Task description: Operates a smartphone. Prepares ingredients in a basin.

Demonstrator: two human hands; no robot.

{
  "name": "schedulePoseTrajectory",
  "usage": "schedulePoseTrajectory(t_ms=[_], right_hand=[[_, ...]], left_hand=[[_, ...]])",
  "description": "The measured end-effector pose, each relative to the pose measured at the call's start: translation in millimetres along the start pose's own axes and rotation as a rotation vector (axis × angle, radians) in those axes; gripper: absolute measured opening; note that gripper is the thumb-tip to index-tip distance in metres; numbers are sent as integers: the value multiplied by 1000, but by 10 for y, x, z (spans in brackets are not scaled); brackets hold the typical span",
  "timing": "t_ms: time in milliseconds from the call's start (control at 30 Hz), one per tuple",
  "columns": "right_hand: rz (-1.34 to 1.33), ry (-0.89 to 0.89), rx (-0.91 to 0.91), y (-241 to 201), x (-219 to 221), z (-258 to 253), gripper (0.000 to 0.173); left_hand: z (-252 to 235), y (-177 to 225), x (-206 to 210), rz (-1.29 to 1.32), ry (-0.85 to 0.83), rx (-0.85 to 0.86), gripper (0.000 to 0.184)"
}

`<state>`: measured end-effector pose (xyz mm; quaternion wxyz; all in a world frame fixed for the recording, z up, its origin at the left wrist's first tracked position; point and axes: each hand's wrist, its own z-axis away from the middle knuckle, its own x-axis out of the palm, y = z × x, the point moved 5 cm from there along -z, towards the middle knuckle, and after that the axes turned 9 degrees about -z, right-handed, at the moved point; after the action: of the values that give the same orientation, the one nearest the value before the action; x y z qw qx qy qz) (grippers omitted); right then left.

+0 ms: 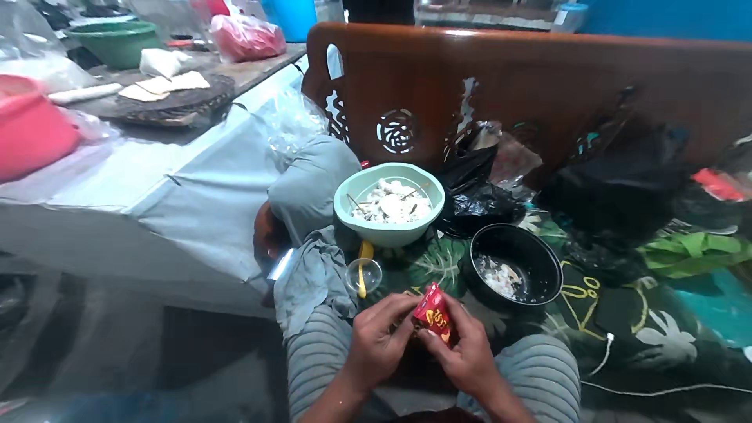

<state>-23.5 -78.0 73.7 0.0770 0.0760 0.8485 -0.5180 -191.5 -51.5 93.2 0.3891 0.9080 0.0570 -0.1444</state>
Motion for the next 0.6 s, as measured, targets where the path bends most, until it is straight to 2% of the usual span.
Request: schedulePoseTrajectory(t_ms=[300, 400, 600], right_hand=[[79, -25, -63, -14, 49, 18, 64], [23, -24, -117, -59, 21, -57, 67], [143, -134, -298, -314, -40, -335, 24]], left_hand=[[74, -50, 9, 131, 93, -99, 15], [82, -54, -23, 140, 93, -94, 16], [69, -42, -76, 96, 31, -55, 14]])
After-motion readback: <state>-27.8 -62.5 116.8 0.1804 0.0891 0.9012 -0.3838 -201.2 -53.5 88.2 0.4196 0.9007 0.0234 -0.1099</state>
